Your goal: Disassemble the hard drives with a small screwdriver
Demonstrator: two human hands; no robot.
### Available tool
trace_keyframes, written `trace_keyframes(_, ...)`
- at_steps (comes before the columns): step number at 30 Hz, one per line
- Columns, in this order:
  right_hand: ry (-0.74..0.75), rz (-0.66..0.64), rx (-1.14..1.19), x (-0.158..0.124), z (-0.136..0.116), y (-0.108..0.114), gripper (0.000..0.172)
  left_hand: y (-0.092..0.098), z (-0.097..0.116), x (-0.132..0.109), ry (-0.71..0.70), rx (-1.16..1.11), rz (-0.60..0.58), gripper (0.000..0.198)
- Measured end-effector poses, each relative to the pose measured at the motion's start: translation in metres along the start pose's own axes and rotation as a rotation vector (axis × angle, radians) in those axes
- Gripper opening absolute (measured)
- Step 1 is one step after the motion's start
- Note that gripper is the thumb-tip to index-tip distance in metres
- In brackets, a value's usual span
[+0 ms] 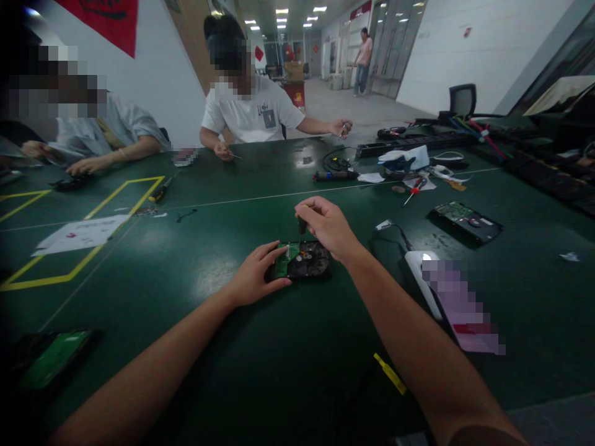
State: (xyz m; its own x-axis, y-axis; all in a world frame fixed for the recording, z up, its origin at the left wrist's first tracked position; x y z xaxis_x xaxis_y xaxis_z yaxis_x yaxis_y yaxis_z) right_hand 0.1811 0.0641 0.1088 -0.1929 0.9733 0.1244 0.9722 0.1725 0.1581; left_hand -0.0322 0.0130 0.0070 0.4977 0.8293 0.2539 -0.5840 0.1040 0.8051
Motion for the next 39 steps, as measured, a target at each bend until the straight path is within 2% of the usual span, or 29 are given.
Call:
trace_keyframes(9,-0.012,-0.082,0.062,-0.0006,0.0004,-0.0035,0.024,0.0015,0.0026,0.0001,0.003,0.000,-0.005,0.085)
trace_keyframes(14,0.001,-0.012,-0.001,-0.0007,-0.0018,-0.0002,0.018,0.0011,0.0015,-0.0001,0.001,-0.002,0.001,0.084)
trace_keyframes(18,0.004,0.050,0.002,0.0001,-0.0005,0.0023,0.024,0.0006,0.0005,-0.0001,0.005,0.000,-0.003,0.084)
trace_keyframes(25,-0.009,-0.059,0.058,0.0004,-0.0013,-0.0005,0.020,0.0006,0.0008,-0.0006,-0.002,0.002,-0.005,0.084)
trace_keyframes(36,-0.007,0.021,0.007,0.0004,-0.0005,0.0024,0.024,0.0002,-0.0011,-0.0005,-0.002,-0.005,0.006,0.085)
trace_keyframes(39,0.016,0.008,0.002,-0.0001,-0.0005,0.0017,0.019,0.0007,-0.0001,-0.0005,-0.003,-0.006,0.002,0.085)
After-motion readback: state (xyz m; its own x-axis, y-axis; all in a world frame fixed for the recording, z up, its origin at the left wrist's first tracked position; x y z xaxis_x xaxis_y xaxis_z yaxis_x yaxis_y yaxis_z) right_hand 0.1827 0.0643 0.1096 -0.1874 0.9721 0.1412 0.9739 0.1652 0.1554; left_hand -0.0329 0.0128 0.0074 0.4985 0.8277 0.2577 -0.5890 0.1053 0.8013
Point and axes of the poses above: each hand's wrist, its own x-axis towards the middle knuckle, its own y-axis out of the back of the hand, z = x × y, the point moved 3 cm from there along x, towards the middle knuckle, and after that the axes turned 10 degrees about -x, right-handed, at the moved point
